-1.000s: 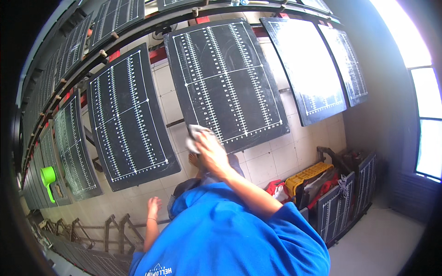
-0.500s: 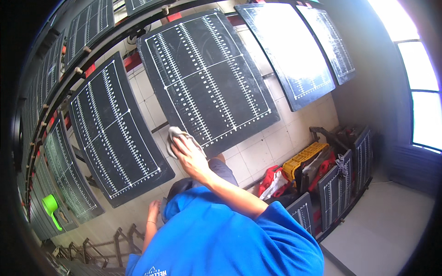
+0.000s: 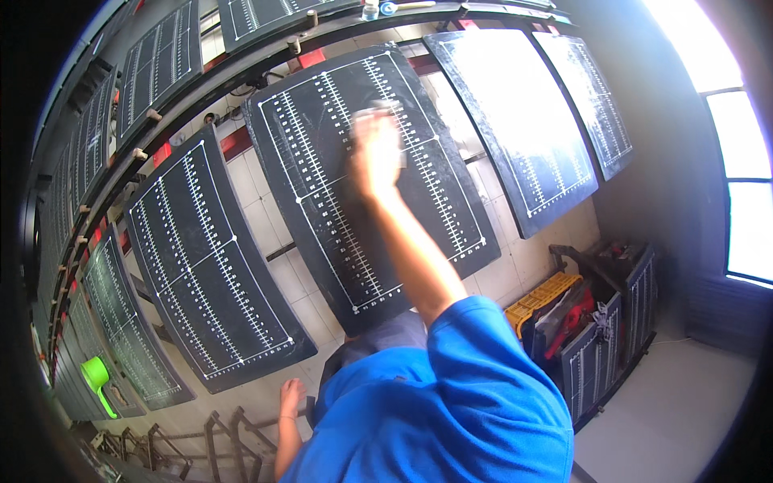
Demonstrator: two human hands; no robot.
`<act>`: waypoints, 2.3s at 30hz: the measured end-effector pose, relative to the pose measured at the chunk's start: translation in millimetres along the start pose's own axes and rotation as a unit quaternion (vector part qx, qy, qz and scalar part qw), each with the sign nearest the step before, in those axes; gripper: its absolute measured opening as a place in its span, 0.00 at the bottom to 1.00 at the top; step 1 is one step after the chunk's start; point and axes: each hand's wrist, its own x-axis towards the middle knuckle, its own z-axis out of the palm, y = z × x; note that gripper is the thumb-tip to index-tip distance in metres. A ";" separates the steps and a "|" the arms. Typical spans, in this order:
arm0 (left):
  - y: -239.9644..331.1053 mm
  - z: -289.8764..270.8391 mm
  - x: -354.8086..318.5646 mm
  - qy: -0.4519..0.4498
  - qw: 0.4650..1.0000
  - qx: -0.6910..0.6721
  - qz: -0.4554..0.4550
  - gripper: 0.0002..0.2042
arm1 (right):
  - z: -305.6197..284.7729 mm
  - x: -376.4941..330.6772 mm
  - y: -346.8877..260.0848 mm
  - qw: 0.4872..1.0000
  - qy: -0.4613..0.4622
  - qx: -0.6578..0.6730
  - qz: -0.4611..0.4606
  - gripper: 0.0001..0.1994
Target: The person cleans the surface of a solar panel using a cloth. They wipe the panel in broad strokes, moving from one side to the other, and occasionally adjust the cloth in their hands. The person also briefly holds a green scoop while cleaning.
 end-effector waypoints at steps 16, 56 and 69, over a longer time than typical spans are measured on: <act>-8.3 21.9 76.9 0.114 0.832 0.346 0.419 0.21 | 0.7 29.0 116.3 0.998 0.000 0.026 0.050 0.23; 9.4 71.2 -5.2 0.036 0.998 -0.024 -0.053 0.17 | 117.7 217.8 134.0 0.999 0.029 0.041 -0.014 0.23; 44.0 -37.3 52.0 0.016 0.999 0.017 0.021 0.20 | -122.6 -183.0 164.7 0.947 -0.052 -0.001 0.316 0.23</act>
